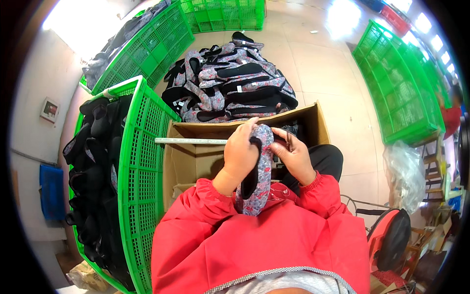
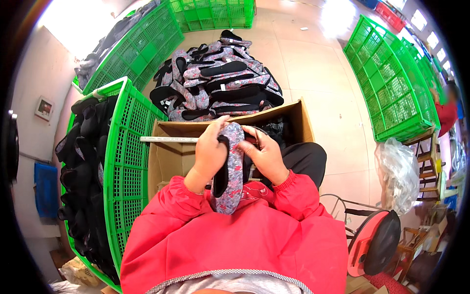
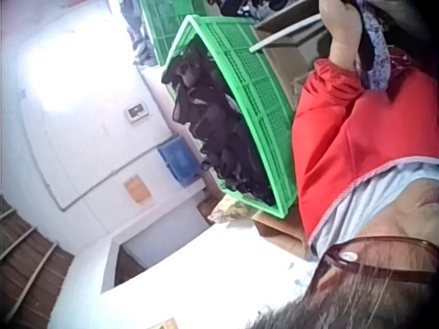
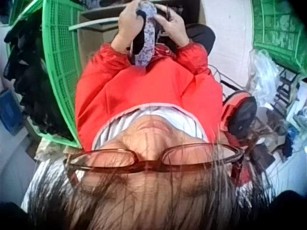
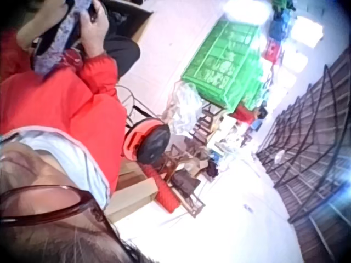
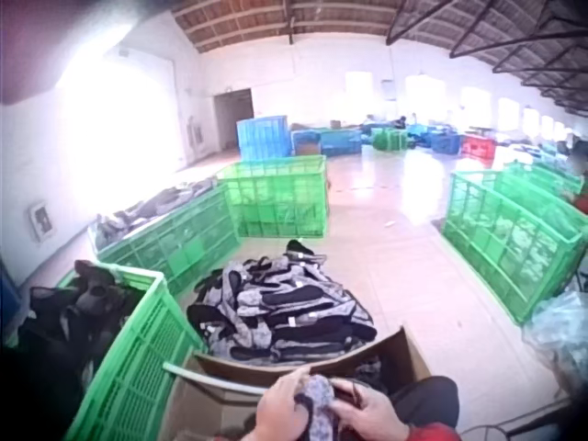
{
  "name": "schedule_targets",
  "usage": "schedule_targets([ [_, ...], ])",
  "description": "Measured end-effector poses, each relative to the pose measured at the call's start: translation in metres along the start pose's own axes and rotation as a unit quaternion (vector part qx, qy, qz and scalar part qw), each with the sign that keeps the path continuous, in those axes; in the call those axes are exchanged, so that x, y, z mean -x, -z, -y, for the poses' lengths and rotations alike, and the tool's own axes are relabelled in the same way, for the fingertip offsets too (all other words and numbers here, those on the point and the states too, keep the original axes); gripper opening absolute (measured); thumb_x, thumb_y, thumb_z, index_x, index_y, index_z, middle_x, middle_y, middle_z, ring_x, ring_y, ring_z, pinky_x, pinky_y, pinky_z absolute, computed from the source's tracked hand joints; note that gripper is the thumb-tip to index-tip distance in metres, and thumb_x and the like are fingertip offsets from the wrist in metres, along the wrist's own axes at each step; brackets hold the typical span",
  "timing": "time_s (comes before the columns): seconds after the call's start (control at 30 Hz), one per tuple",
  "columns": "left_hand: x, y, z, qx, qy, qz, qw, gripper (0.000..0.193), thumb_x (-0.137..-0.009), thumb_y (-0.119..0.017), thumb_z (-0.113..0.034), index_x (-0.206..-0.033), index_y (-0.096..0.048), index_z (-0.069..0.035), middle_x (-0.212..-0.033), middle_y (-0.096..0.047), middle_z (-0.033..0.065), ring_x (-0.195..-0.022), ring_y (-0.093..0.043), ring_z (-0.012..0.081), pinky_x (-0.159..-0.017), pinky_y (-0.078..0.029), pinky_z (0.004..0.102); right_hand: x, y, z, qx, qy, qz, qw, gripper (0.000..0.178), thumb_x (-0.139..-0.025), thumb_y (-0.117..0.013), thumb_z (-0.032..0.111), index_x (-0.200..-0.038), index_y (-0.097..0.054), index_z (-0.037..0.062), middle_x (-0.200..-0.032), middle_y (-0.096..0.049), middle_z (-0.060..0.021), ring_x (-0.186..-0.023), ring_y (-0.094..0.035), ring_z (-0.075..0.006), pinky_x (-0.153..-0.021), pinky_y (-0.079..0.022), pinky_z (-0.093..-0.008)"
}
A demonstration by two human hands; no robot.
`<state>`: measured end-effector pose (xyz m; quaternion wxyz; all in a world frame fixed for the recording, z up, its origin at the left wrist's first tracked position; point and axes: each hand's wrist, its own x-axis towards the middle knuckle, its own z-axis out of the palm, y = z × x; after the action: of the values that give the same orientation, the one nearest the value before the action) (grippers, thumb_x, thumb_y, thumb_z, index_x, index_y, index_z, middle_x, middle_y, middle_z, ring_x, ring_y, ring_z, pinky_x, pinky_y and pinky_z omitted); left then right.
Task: The person sits on the floor and uses small scissors to trim loose threads and excess fabric from the edges of patterned slippers. They pick up slippers from a cardboard box, trim them, and place the finished items into a green plastic crate.
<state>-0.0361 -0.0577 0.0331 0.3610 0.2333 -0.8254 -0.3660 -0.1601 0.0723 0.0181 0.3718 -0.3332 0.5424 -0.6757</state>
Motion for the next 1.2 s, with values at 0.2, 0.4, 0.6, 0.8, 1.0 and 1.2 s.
schedule_targets([
  [0.2, 0.009, 0.003, 0.01, 0.417, 0.179, 0.057, 0.889, 0.041, -0.09, -0.044, 0.015, -0.124, -0.062, 0.004, -0.119, -0.068, 0.0102, -0.107, -0.064, 0.0159, -0.097, -0.049, 0.0286, -0.005, 0.014, -0.005, 0.035, -0.046, -0.066, 0.996, 0.014, -0.093, -0.07, 0.01, -0.104, -0.068, 0.0014, -0.09, -0.067, -0.0021, -0.079, -0.061, -0.0096, -0.074, -0.049, -0.0231],
  [0.4, 0.011, 0.001, 0.016, 0.501, 0.242, 0.026, 0.83, 0.037, -0.093, -0.042, 0.01, -0.123, -0.063, 0.003, -0.115, -0.069, 0.0089, -0.103, -0.064, 0.0154, -0.095, -0.05, 0.0281, -0.002, 0.018, -0.003, -0.008, -0.043, -0.117, 0.992, 0.012, -0.095, -0.069, 0.014, -0.1, -0.068, 0.0029, -0.084, -0.064, 0.001, -0.073, -0.056, -0.006, -0.069, -0.047, -0.0214],
  [0.6, 0.011, -0.005, 0.014, 0.417, 0.207, 0.042, 0.884, 0.036, -0.093, -0.043, 0.01, -0.122, -0.064, 0.003, -0.113, -0.069, 0.0076, -0.1, -0.064, 0.0135, -0.092, -0.05, 0.0263, -0.005, 0.007, -0.001, -0.003, 0.017, -0.016, 1.0, 0.033, -0.096, -0.07, 0.023, -0.123, -0.062, 0.0038, -0.111, -0.063, 0.0019, -0.093, -0.054, -0.0028, -0.084, -0.045, -0.0188],
  [0.8, 0.01, -0.007, 0.014, 0.368, 0.186, 0.045, 0.91, 0.036, -0.092, -0.045, 0.01, -0.121, -0.064, 0.003, -0.109, -0.07, 0.007, -0.098, -0.064, 0.0128, -0.091, -0.05, 0.0264, -0.009, 0.002, -0.007, -0.04, -0.012, -0.028, 0.999, 0.017, -0.093, -0.072, 0.016, -0.103, -0.064, 0.0038, -0.1, -0.062, 0.0023, -0.087, -0.053, -0.0042, -0.081, -0.045, -0.0203],
  [1.0, 0.007, -0.009, 0.019, 0.234, 0.136, 0.041, 0.962, 0.041, -0.086, -0.045, 0.015, -0.12, -0.065, 0.003, -0.106, -0.072, 0.0089, -0.096, -0.066, 0.0142, -0.091, -0.05, 0.0272, -0.015, 0.01, -0.015, -0.101, 0.038, -0.045, 0.993, 0.009, -0.095, -0.069, 0.011, -0.097, -0.061, 0.0059, -0.1, -0.063, 0.0006, -0.085, -0.055, -0.0056, -0.078, -0.045, -0.0206],
  [1.2, 0.009, -0.012, 0.036, 0.173, 0.122, 0.03, 0.977, 0.049, -0.079, -0.041, 0.018, -0.118, -0.065, 0.004, -0.104, -0.073, 0.0137, -0.096, -0.068, 0.0181, -0.092, -0.05, 0.0289, -0.02, 0.021, 0.0, -0.159, 0.038, -0.088, 0.983, 0.009, -0.096, -0.067, 0.012, -0.096, -0.061, 0.0065, -0.091, -0.062, -0.0041, -0.049, -0.037, -0.0015, -0.043, -0.025, -0.0171],
])
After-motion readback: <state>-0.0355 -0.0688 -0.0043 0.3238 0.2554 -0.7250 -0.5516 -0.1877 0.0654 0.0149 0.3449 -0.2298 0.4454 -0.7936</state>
